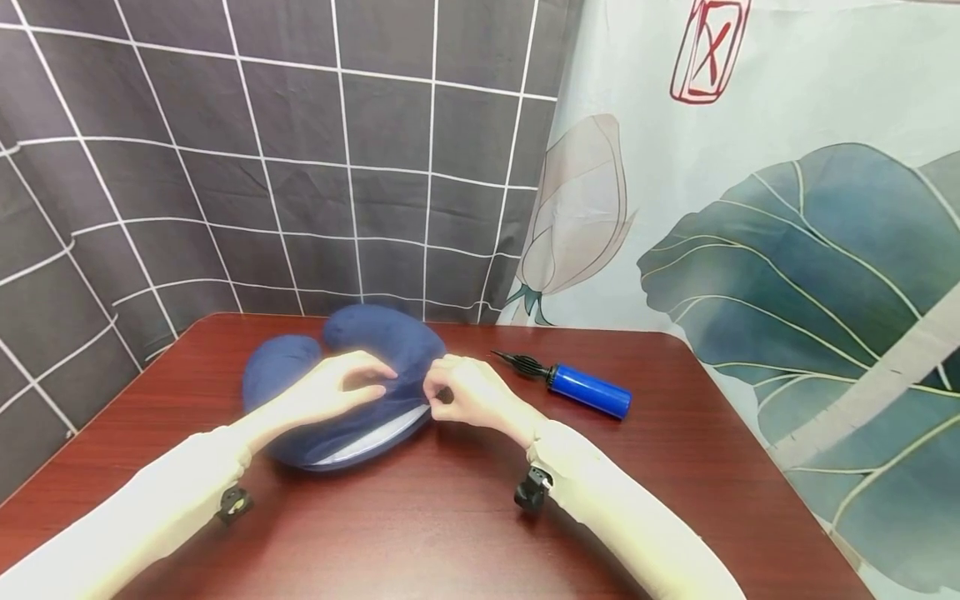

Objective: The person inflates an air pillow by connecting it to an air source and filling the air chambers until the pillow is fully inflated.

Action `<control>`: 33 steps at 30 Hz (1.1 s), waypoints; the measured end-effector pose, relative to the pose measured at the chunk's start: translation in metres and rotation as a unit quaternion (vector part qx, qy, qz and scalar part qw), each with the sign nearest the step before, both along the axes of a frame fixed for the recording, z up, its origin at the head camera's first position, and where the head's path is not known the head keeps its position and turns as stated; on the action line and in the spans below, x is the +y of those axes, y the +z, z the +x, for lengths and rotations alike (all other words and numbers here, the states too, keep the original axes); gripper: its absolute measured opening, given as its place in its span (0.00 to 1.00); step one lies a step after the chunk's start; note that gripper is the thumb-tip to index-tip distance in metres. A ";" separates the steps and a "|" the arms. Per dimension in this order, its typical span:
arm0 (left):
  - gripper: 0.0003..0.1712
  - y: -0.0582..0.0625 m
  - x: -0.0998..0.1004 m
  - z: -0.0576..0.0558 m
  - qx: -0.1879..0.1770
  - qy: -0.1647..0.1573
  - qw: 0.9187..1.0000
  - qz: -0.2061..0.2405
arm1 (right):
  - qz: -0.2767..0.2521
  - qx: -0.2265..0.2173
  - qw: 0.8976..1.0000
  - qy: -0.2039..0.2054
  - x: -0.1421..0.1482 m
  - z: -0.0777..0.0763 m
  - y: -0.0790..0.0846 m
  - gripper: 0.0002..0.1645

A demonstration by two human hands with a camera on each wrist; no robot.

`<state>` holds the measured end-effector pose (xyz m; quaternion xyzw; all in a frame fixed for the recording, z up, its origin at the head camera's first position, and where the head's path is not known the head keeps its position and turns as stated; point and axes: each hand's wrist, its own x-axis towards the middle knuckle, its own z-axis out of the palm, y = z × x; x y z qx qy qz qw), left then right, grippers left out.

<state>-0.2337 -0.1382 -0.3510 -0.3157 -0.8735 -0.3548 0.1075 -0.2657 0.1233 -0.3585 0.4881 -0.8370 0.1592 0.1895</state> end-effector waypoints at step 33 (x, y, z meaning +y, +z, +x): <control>0.21 -0.007 0.010 0.032 0.113 0.081 0.984 -0.109 | -0.002 -0.042 0.999 -0.014 0.007 0.004 -0.016 0.02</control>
